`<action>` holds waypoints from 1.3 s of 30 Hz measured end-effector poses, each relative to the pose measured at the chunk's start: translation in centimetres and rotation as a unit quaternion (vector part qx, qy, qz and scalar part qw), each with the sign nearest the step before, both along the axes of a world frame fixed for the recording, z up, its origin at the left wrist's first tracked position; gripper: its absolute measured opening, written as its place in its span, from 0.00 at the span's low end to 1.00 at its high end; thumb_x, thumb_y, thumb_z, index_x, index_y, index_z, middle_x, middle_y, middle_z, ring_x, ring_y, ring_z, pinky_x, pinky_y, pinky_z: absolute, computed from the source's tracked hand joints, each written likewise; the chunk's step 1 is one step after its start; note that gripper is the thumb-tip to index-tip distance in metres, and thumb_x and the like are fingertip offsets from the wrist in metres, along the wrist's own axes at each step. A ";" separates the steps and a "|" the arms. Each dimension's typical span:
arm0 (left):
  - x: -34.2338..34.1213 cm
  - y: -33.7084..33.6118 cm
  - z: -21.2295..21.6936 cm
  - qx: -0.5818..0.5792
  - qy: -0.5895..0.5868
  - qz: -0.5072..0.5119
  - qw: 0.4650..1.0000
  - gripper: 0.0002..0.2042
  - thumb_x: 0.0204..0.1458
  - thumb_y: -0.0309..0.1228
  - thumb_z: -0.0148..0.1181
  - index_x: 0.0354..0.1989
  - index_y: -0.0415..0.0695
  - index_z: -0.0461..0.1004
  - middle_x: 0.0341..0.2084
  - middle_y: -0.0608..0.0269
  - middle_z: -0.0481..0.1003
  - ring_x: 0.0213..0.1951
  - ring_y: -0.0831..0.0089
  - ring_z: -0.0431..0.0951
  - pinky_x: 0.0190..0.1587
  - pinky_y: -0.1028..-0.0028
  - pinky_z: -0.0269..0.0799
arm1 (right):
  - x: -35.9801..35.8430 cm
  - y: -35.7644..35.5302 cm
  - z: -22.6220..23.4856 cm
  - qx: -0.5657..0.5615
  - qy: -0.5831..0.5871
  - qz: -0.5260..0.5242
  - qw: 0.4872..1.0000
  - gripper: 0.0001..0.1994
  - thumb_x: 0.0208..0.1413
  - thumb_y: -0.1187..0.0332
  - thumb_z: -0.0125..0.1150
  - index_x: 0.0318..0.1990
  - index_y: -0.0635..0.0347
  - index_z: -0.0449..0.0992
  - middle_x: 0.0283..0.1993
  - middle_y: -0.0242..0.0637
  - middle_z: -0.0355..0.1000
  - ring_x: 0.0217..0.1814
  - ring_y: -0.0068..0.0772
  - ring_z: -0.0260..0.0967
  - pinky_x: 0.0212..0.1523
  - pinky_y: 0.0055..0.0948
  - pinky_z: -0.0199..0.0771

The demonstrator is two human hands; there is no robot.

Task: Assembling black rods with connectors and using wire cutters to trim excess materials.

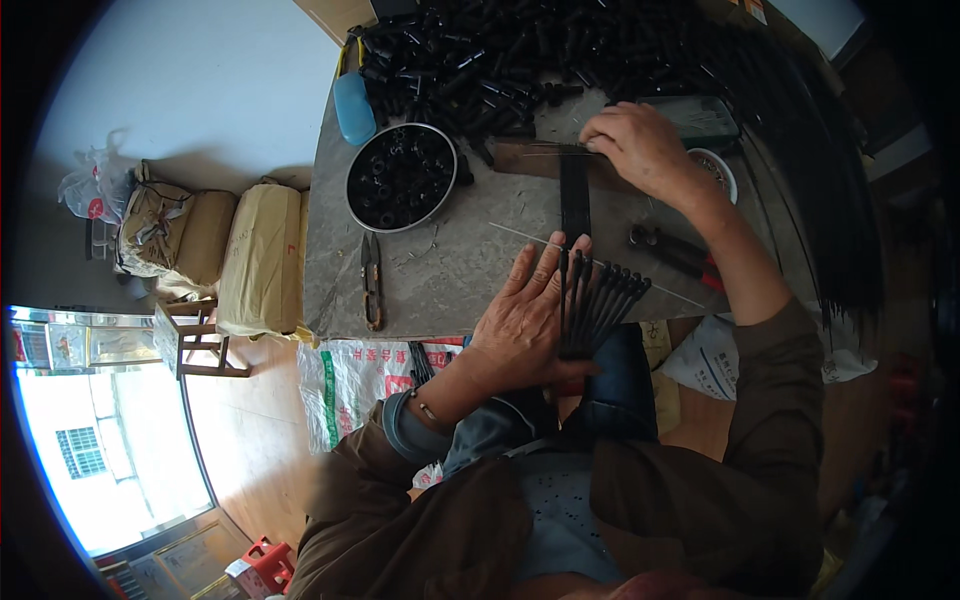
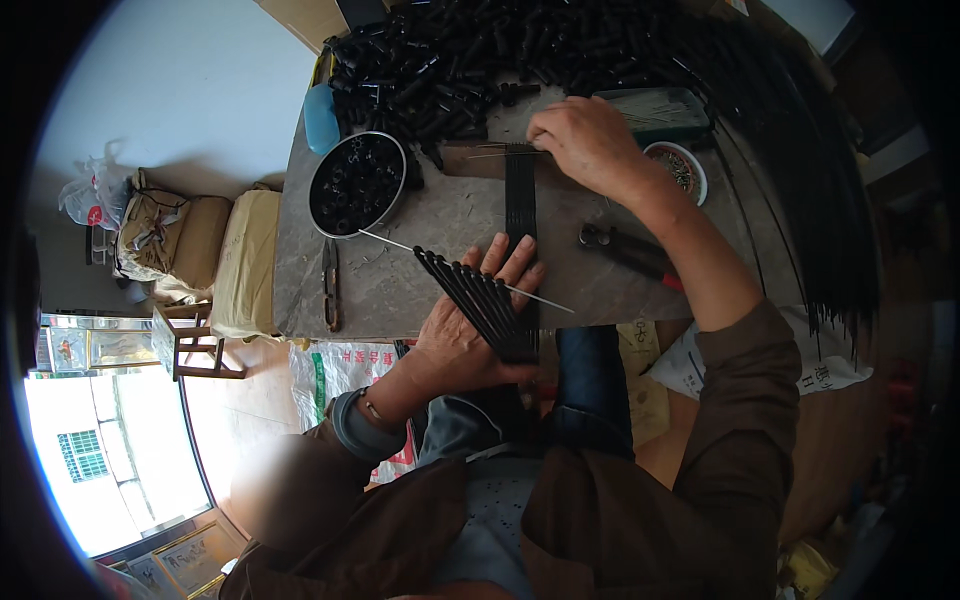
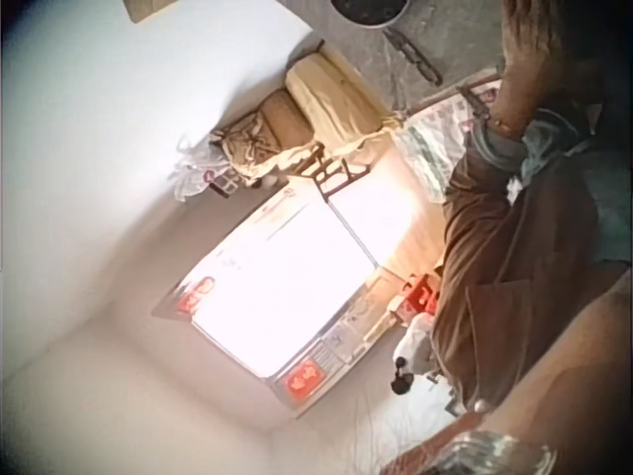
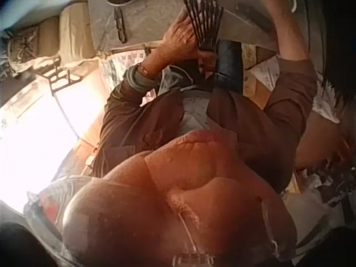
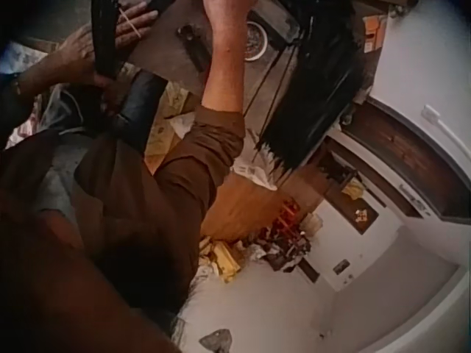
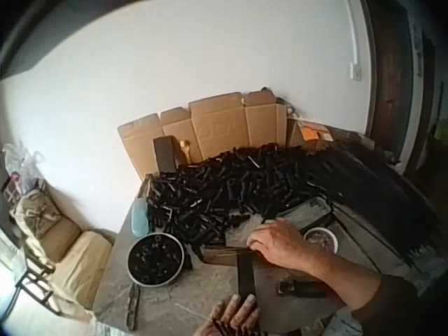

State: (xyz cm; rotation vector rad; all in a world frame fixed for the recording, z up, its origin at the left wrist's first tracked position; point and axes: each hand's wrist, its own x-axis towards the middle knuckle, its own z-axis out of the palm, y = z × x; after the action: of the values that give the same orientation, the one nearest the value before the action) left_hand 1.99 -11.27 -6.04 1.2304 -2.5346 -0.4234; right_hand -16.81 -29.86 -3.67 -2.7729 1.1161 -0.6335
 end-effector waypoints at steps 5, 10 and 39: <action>0.1 0.0 0.2 -0.012 0.001 -0.010 1.000 0.54 0.38 0.62 0.62 0.67 0.36 0.50 0.68 0.41 0.47 0.71 0.47 0.41 0.70 0.52 0.36 | -0.1 0.8 0.4 -0.110 -0.037 -0.035 0.993 0.08 0.50 0.71 0.61 0.39 0.56 0.77 0.39 0.33 0.73 0.45 0.36 0.69 0.49 0.35 0.67; 0.6 0.4 -0.3 -0.025 -0.016 -0.003 1.000 0.53 0.38 0.64 0.61 0.67 0.37 0.52 0.67 0.42 0.50 0.70 0.47 0.42 0.70 0.51 0.35 | 0.9 7.0 0.9 -0.084 0.049 0.103 0.990 0.14 0.55 0.65 0.54 0.47 0.51 0.77 0.54 0.36 0.67 0.57 0.39 0.63 0.57 0.43 0.63; 1.1 12.1 1.1 0.372 0.164 0.047 0.912 0.10 0.54 0.31 0.57 0.38 0.36 0.75 0.24 0.53 0.76 0.22 0.64 0.78 0.26 0.70 0.73 | 2.6 20.0 1.0 0.656 0.275 0.243 0.659 0.11 0.55 0.65 0.59 0.37 0.67 0.76 0.30 0.42 0.78 0.28 0.32 0.76 0.33 0.28 0.75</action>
State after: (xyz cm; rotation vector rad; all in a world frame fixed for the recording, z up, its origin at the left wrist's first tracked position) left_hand 3.13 0.87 -4.91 1.3425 -2.0523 -1.5294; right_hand -14.17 -9.85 -2.64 -1.6762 0.3936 0.8503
